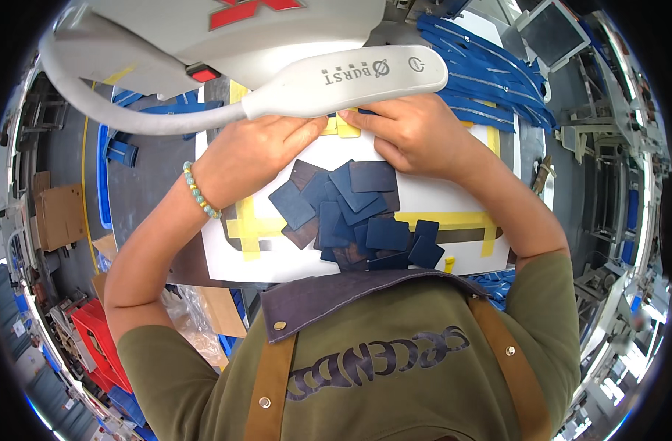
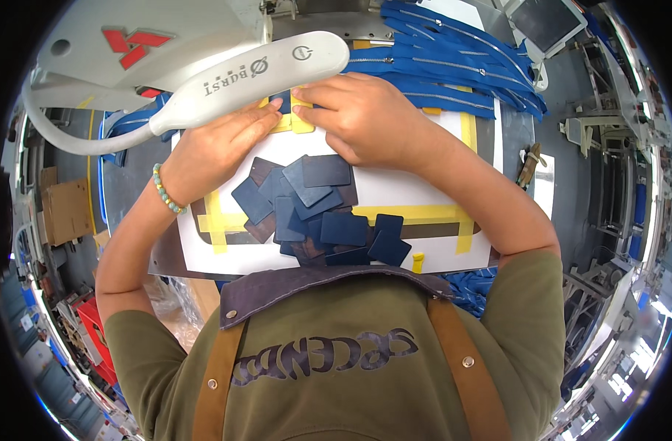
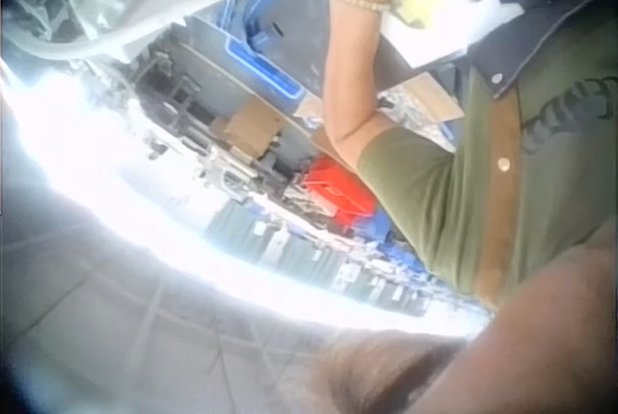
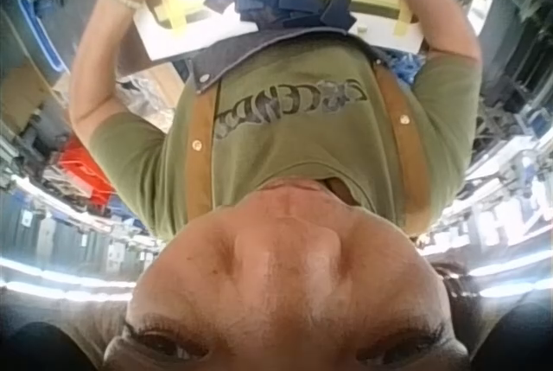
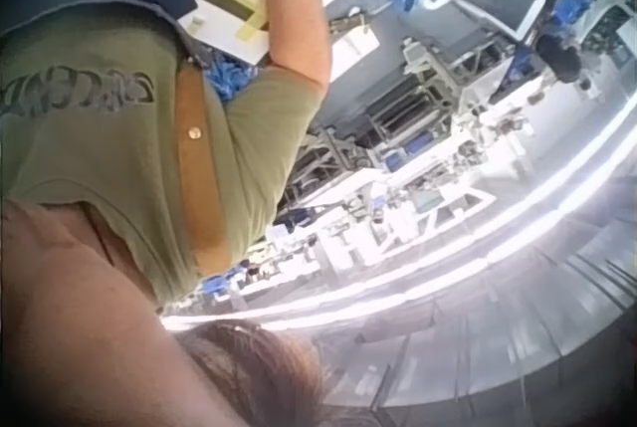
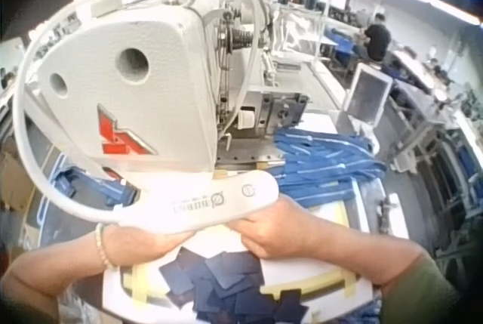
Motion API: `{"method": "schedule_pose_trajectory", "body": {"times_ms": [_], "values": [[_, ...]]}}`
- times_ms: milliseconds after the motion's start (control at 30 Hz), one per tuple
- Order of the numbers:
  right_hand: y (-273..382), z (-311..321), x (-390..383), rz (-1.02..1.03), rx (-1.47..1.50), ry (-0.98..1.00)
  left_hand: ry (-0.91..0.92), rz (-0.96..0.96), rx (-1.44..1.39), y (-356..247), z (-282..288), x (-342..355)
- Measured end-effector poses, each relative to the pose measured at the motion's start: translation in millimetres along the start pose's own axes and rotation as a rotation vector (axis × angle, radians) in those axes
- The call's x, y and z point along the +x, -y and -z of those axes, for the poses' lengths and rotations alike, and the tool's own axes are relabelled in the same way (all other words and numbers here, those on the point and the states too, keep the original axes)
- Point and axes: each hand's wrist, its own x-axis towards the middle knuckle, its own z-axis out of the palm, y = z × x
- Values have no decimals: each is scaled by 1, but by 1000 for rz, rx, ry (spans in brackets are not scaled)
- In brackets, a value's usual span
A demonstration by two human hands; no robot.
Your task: The recorder is using an industrial sewing machine to attach small blue leather patches to blue webbing strips.
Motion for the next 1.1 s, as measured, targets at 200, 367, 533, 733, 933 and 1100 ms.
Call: {"method": "schedule_pose_trajectory", "body": {"times_ms": [200, 367, 533, 733, 933, 1100], "values": [[0, 7, 0, -3, -1, 34, 113, -15, 120, -4, 6, 6], [5, 11, 2, -24, 13, 89, 56, -65, 220, -1, -3, -2], [10, 15, 3, -45, -2, 140, -58, -144, 213, 2, -3, 1], [11, 19, 4, -56, -21, 192, -83, -152, 233, 0, 0, 1], [12, 22, 6, -91, -11, 243, -86, -129, 179, -1, -1, 3], [11, 20, 4, -64, 0, 199, -86, -106, 171, -1, -3, -1]]}}
